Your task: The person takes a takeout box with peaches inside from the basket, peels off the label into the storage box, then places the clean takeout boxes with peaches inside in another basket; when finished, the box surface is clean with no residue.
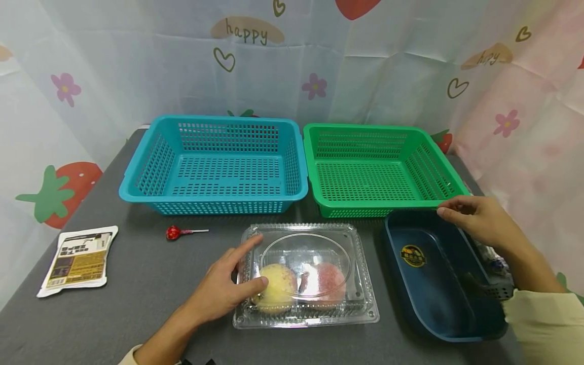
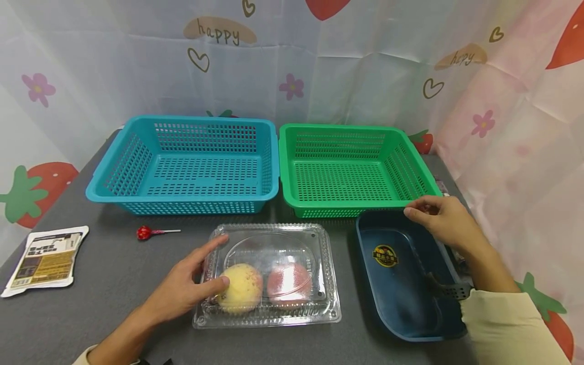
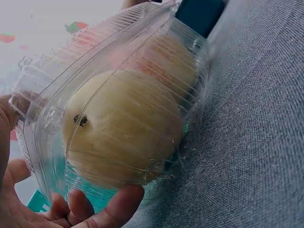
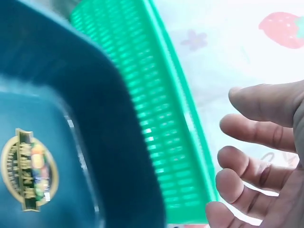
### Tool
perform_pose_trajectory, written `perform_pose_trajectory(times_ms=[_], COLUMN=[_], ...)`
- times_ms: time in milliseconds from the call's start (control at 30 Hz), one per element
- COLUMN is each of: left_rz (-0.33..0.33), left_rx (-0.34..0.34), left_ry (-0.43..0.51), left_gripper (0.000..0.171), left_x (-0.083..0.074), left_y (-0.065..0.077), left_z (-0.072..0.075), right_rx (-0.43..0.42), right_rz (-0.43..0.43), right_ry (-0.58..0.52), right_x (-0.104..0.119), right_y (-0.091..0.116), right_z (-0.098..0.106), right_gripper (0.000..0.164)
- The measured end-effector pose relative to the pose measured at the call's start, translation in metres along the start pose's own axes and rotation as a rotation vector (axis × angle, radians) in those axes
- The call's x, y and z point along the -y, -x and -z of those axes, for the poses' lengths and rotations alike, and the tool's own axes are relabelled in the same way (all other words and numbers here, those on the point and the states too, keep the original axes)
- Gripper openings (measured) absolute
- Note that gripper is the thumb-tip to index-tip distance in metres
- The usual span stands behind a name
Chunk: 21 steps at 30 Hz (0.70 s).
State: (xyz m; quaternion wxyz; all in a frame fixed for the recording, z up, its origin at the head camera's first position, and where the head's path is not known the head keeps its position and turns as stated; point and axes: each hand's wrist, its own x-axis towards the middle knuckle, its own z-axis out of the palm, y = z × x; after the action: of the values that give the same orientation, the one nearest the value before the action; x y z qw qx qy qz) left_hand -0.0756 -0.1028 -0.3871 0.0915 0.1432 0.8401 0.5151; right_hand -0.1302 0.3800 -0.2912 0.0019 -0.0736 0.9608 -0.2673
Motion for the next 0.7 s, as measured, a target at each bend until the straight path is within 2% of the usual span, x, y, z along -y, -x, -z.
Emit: perform_pose_trajectory(times_ms=[200, 300, 533, 700], left_rz=[0.000, -0.009, -0.041, -0.033], left_rx=[-0.002, -0.008, -0.001, 0.017], left_ry=[0.000, -0.006, 0.017, 0.055], left_gripper=[0.074, 0.074, 0.071, 0.071], left_x=[-0.001, -0.002, -0.002, -0.002], left_y=[0.000, 0.000, -0.001, -0.002], left_z=[0.000, 0.001, 0.002, 0.003], right_rx=[-0.116, -0.151, -0.159, -0.143], right_rz=[0.019, 0.013, -0.070, -0.101], right_ry=[-0.034, -0.047, -0.012, -0.037], right_x=[-0.001, -0.002, -0.012, -0.025], right_y=[-0.003, -0.007, -0.015, -0.019], right_z=[0.011, 0.013, 0.014, 0.010], right_gripper=[0.028, 0.031, 0.046, 0.051])
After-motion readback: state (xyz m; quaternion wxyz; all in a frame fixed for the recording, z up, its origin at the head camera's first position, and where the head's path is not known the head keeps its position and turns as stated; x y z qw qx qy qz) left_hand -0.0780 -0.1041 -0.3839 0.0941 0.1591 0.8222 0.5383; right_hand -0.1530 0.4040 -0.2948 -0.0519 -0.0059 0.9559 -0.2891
